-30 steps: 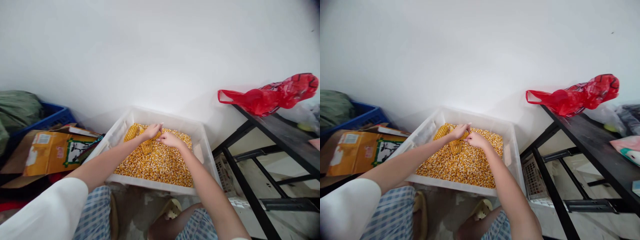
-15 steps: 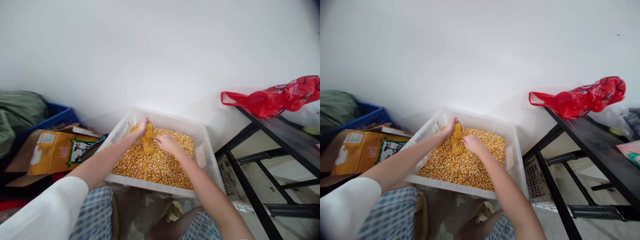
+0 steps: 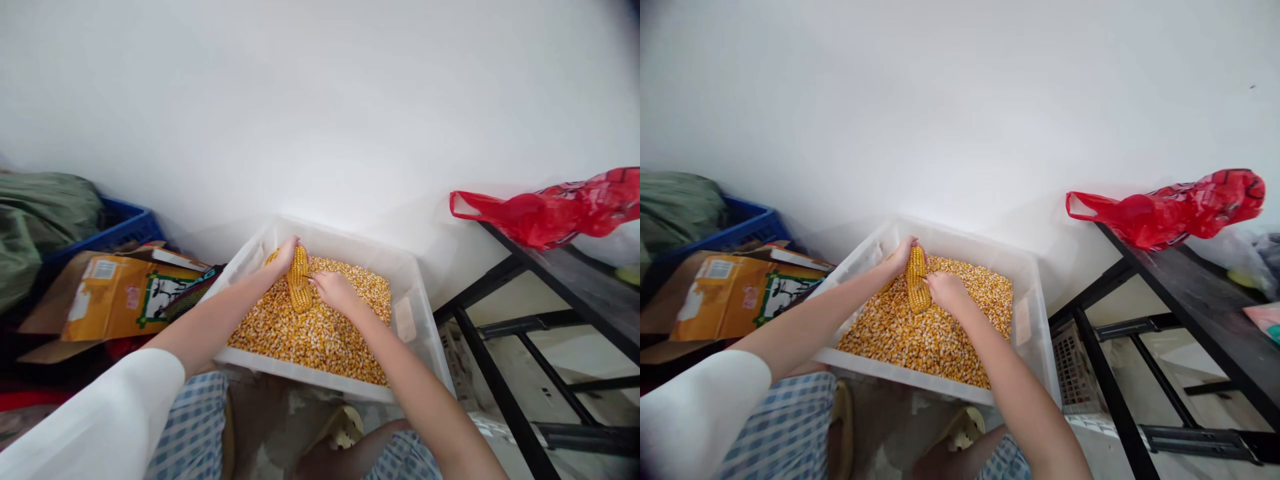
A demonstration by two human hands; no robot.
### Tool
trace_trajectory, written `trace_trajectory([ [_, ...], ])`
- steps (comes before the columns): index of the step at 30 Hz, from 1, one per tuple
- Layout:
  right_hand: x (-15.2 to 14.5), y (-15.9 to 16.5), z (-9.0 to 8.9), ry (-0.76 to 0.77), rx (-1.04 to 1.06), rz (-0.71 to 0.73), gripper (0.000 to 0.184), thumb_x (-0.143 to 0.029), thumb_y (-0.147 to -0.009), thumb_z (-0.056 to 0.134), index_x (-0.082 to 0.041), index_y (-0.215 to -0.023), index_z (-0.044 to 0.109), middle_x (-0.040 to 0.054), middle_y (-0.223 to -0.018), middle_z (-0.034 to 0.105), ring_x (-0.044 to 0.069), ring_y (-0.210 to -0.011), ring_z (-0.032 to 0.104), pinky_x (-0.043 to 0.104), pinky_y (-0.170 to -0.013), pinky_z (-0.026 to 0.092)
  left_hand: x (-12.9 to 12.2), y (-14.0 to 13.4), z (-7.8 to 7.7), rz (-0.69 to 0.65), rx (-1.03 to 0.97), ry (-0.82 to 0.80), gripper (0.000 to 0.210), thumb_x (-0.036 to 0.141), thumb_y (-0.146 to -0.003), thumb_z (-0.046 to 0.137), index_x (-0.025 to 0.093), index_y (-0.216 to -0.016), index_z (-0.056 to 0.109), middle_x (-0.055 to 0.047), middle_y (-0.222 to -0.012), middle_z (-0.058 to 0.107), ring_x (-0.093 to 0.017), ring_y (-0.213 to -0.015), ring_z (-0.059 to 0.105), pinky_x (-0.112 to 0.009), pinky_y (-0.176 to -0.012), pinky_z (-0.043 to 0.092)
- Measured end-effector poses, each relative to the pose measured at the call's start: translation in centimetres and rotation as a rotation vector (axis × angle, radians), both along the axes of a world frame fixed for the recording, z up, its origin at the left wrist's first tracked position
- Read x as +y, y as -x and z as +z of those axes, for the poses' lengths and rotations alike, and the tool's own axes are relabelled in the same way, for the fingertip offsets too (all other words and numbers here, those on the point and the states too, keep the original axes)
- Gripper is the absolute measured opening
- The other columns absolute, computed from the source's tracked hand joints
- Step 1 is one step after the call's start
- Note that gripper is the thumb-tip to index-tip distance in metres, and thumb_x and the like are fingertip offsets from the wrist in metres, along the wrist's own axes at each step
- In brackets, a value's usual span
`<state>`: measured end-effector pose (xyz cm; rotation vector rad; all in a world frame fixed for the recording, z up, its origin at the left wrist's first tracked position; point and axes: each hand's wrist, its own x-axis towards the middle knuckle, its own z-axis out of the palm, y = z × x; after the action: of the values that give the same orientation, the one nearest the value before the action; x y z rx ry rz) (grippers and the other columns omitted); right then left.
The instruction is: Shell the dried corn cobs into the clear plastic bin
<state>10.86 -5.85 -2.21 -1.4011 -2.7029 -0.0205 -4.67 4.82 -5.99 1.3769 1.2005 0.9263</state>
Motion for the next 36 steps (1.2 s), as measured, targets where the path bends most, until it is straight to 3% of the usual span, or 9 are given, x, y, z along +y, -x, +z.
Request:
trace_trajectory([
  [3,0.0,0.1,0.0,-0.015,-0.010,0.004,0.031,-0.027,-0.093,0.029,-0.015,-0.101,0.057,0.0084,-0.096,0.061,0.016,-0.089,0.056,0.026,-0.081,0.038,-0.1,-0.1,0.1,0.002,-0.193,0.146,0.059,0.051,-0.078,0.013,0.017,-0.086,0.060,-0.011,-0.062,0.064,-0.023,-0.060,0.059,-0.036,-0.059,0.044],
  [6,0.0,0.2,0.0,-0.036,-0.034,0.012,0.031,-0.026,-0.093,0.029,-0.015,-0.101,0.056,0.0083,-0.095,0.061,0.016,-0.088,0.056,0.026,-0.081,0.039,-0.1,-0.1,0.1,0.012,-0.234,0.170,0.057,0.052,-0.077,0.016,0.017,-0.090,0.059,-0.011,-0.063,0.064,-0.023,-0.059,0.058,-0.035,-0.057,0.044],
  [17,-1.1,2.1,-0.3,-0.114,-0.258,-0.003,0.024,-0.005,-0.083,0.038,-0.007,-0.099,0.056,0.0161,-0.090,0.060,0.021,-0.081,0.058,0.030,-0.070,0.046,-0.8,-0.9,0.8,0.087,-0.177,0.142,0.060,0.052,-0.078,0.017,0.014,-0.092,0.060,-0.009,-0.057,0.061,-0.020,-0.050,0.054,-0.033,-0.054,0.043],
  [23,-1.9,3.5,-0.8,-0.127,-0.267,-0.028,0.023,-0.002,-0.080,0.039,-0.005,-0.089,0.060,0.0169,-0.082,0.062,0.022,-0.075,0.060,0.030,-0.061,0.047,-0.2,-1.5,0.1,0.106,-0.108,0.039,0.053,0.049,-0.077,0.022,0.013,-0.086,0.061,-0.008,-0.052,0.060,-0.020,-0.050,0.055,-0.032,-0.055,0.043],
  [36,-1.4,2.5,-0.2,-0.106,-0.226,-0.055,0.023,-0.006,-0.082,0.040,-0.009,-0.095,0.058,0.0143,-0.089,0.062,0.021,-0.080,0.059,0.028,-0.069,0.046,0.1,-0.6,-0.4,0.024,-0.149,0.070,0.058,0.046,-0.080,0.014,0.014,-0.085,0.062,-0.008,-0.053,0.061,-0.018,-0.050,0.055,-0.031,-0.055,0.043],
])
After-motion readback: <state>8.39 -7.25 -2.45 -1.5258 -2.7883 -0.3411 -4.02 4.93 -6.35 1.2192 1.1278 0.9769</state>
